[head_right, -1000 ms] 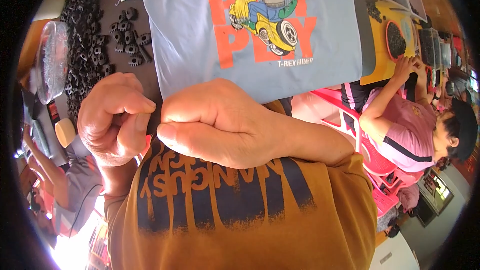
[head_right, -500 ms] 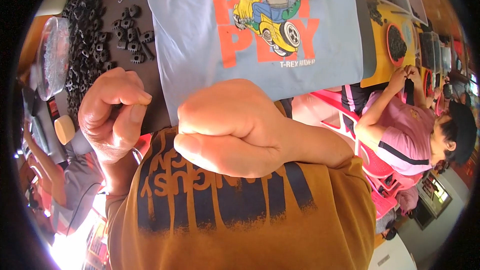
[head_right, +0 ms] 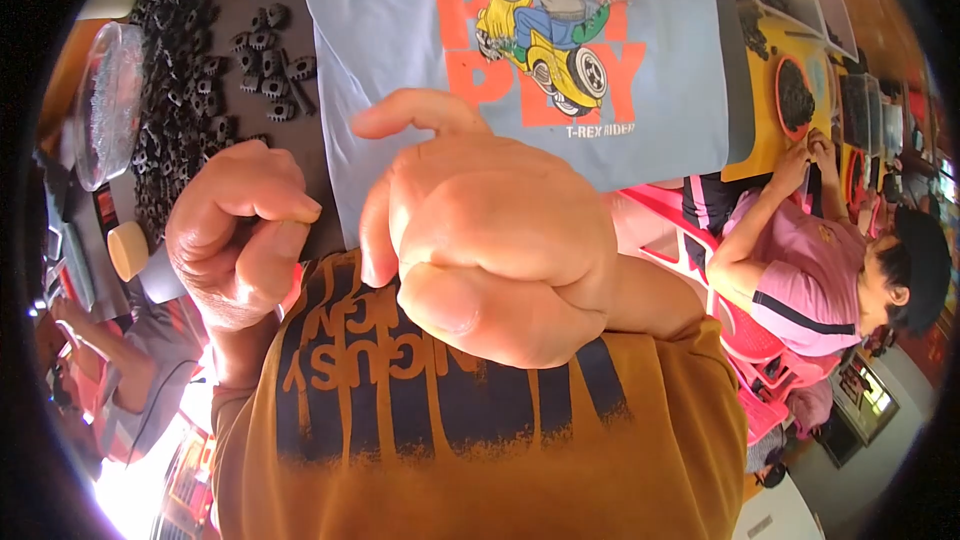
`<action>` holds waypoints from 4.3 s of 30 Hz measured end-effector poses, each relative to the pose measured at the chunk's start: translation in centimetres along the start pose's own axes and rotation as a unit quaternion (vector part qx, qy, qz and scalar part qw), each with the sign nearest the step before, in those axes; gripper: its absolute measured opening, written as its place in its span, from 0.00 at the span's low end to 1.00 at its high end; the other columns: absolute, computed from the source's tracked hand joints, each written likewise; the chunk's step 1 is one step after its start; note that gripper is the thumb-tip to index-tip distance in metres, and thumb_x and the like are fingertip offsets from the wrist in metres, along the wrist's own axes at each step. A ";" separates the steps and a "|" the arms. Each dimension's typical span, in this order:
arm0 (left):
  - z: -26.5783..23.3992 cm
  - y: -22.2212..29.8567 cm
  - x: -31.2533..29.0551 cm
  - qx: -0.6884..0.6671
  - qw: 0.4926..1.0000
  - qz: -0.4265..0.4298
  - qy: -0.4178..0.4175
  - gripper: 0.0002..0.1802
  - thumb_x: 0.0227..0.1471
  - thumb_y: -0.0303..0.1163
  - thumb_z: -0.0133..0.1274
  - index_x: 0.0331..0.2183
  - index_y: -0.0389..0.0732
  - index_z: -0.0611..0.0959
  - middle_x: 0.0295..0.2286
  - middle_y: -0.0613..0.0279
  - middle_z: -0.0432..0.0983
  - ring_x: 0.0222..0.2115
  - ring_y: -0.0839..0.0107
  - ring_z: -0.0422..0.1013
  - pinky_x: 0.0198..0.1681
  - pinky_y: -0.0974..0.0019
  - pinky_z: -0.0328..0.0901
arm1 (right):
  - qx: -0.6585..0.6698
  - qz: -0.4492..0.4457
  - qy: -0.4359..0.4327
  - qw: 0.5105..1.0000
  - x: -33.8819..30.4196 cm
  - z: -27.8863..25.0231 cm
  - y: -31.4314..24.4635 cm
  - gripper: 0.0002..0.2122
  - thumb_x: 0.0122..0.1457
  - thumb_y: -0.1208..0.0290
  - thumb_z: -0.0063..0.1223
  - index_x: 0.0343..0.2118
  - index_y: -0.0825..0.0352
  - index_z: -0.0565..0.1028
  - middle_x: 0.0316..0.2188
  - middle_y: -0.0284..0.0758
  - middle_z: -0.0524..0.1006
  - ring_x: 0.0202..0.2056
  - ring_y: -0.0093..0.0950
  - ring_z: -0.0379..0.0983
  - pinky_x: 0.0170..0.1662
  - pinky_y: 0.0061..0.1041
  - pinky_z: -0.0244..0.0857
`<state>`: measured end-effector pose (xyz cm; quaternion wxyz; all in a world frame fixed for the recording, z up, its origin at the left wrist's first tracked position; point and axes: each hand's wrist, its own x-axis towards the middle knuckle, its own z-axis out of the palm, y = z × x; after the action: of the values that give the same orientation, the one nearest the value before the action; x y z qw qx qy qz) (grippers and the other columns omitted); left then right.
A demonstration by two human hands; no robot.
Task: Assembling small black plastic components by inserting a metal spring into the housing and clicking the parts together.
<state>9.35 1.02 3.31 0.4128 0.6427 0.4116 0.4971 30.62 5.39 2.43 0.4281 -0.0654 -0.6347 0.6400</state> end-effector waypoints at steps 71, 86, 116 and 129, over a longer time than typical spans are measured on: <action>0.9 0.1 -2.5 -0.351 0.883 -0.309 0.033 0.14 0.60 0.33 0.46 0.28 0.34 0.77 0.20 0.73 0.67 0.20 0.88 0.55 0.22 0.79 0.48 | 0.176 0.125 0.071 0.974 0.4 0.4 0.2 0.14 0.65 0.61 0.36 0.24 0.59 0.65 0.17 0.27 0.64 0.17 0.23 0.61 0.27 0.26 0.53; 1.4 0.2 -0.9 -0.084 0.981 -0.164 -0.052 0.07 0.52 0.30 0.57 0.27 0.36 0.79 0.20 0.63 0.71 0.21 0.72 0.67 0.25 0.68 0.61 | 0.220 0.174 0.110 0.954 -0.2 0.9 0.7 0.14 0.63 0.65 0.41 0.21 0.66 0.65 0.17 0.31 0.65 0.21 0.26 0.66 0.28 0.25 0.59; -0.9 1.4 -1.7 -0.150 0.962 -0.227 0.020 0.23 0.47 0.38 0.61 0.40 0.30 0.80 0.31 0.61 0.73 0.31 0.75 0.68 0.36 0.71 0.62 | 0.160 0.370 -0.123 0.907 1.5 1.1 -0.6 0.38 0.59 0.61 0.54 0.64 0.74 0.45 0.21 0.32 0.76 0.33 0.31 0.76 0.51 0.35 0.63; 0.3 -0.4 -1.4 -0.156 0.950 -0.227 0.148 0.14 0.61 0.34 0.47 0.33 0.32 0.78 0.17 0.77 0.60 0.18 0.88 0.51 0.21 0.80 0.45 | -0.017 0.210 -0.120 0.970 -0.3 -0.4 0.4 0.47 0.55 0.71 0.61 0.64 0.76 0.35 0.17 0.27 0.72 0.23 0.22 0.72 0.39 0.22 0.64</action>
<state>9.37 -0.24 2.46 0.5442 0.3791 0.5208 0.5375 30.90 5.58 1.80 0.2033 -0.1274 -0.6647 0.7076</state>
